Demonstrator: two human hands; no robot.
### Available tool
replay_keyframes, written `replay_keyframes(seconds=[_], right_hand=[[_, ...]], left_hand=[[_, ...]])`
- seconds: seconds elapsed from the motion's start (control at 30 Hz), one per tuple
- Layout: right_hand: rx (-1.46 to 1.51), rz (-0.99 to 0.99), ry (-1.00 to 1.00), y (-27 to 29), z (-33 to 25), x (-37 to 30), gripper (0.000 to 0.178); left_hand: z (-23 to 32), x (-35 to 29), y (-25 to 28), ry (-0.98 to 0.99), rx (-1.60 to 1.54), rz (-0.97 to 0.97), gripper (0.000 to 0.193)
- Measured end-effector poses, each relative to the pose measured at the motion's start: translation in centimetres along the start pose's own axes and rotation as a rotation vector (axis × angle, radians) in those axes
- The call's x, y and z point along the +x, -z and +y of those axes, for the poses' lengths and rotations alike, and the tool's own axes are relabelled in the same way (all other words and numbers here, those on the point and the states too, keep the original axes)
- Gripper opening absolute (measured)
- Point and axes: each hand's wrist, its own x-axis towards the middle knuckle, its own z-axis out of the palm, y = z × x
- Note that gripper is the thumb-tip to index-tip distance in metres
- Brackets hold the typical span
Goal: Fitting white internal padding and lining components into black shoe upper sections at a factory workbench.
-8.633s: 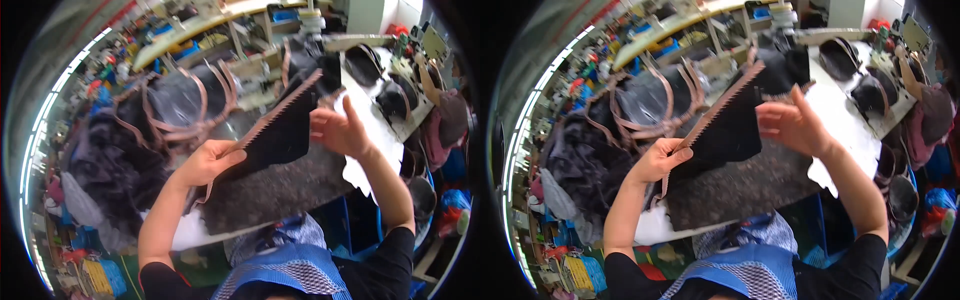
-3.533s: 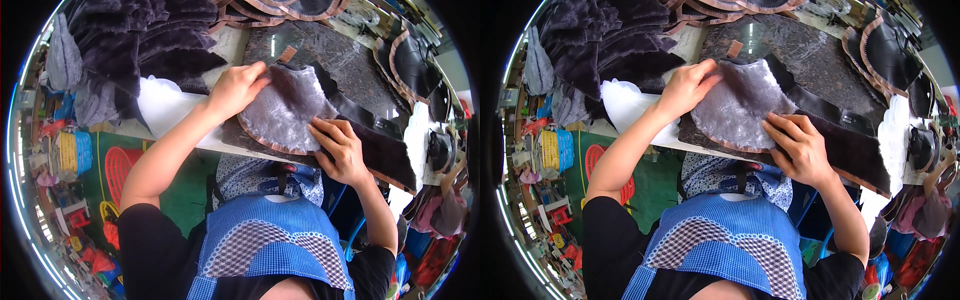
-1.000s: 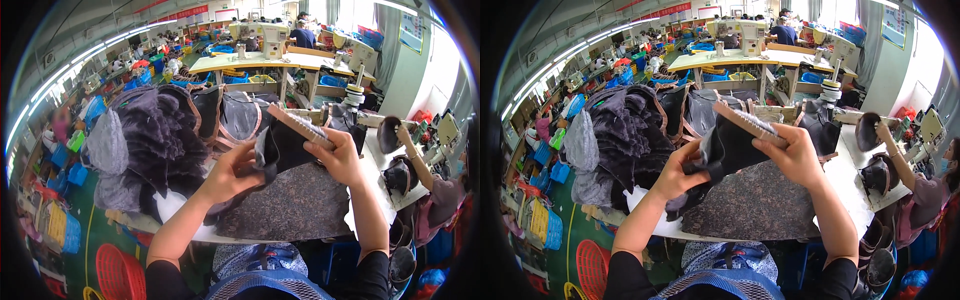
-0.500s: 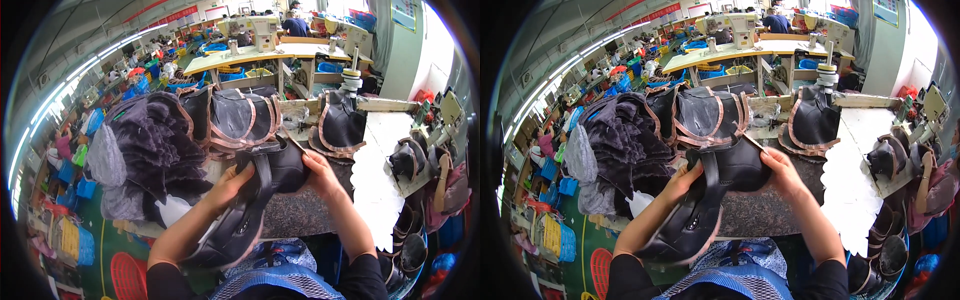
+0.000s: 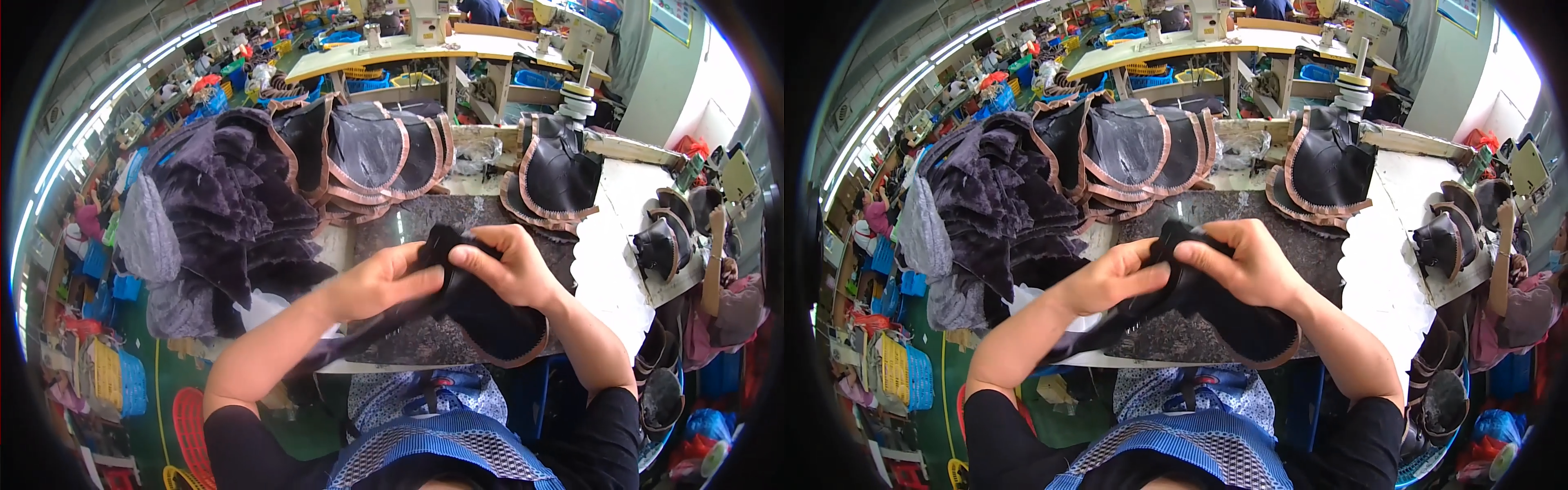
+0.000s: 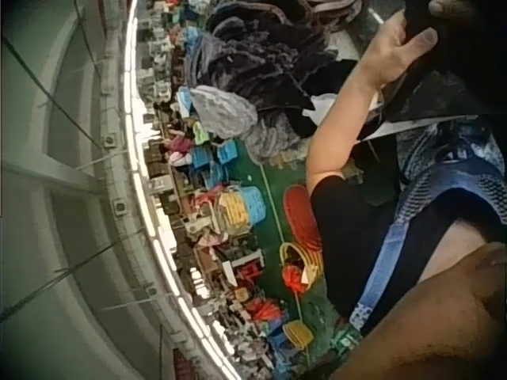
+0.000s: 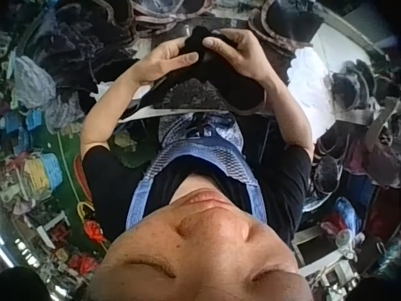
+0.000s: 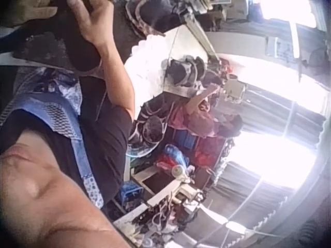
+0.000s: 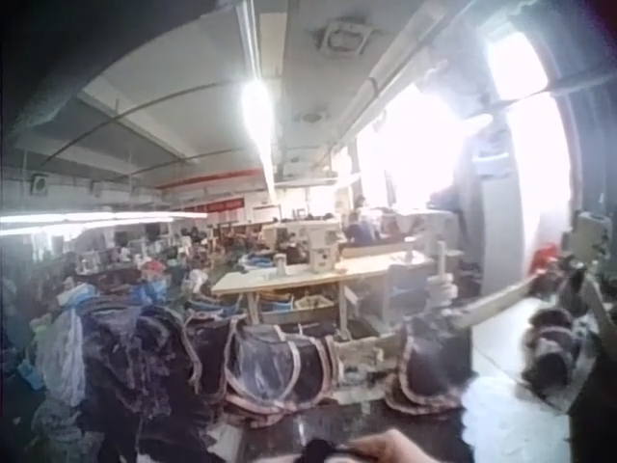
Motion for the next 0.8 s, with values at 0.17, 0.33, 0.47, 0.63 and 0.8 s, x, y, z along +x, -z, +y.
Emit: replay_keyframes(seconds=[0.17, 0.33, 0.47, 0.63, 0.8], right_hand=[[0.642, -0.038, -0.141, -0.6, 3.9, -0.7, 0.036], [1.083, 0.137, -0.162, -2.6, 7.6, -2.8, 0.039], [0.614, -0.273, -0.254, 1.6, 9.0, -4.8, 0.031], [0.228, -0.004, -0.157, 3.6, 4.7, -5.5, 0.028], [0.143, 0.91, 0.289, 15.9, 3.2, -1.2, 0.028]], left_hand=[[0.2, -2.0, 1.0, 0.152, 0.216, -0.103, 0.076], [-3.9, 0.1, 0.4, 0.144, -0.295, -0.4, 0.069], [-5.8, 1.1, 1.6, 0.326, -0.223, -0.414, 0.065], [-2.1, 2.9, 1.0, 0.227, 0.078, -0.308, 0.046], [9.6, 6.7, 2.7, -0.964, 0.843, 0.533, 0.026]])
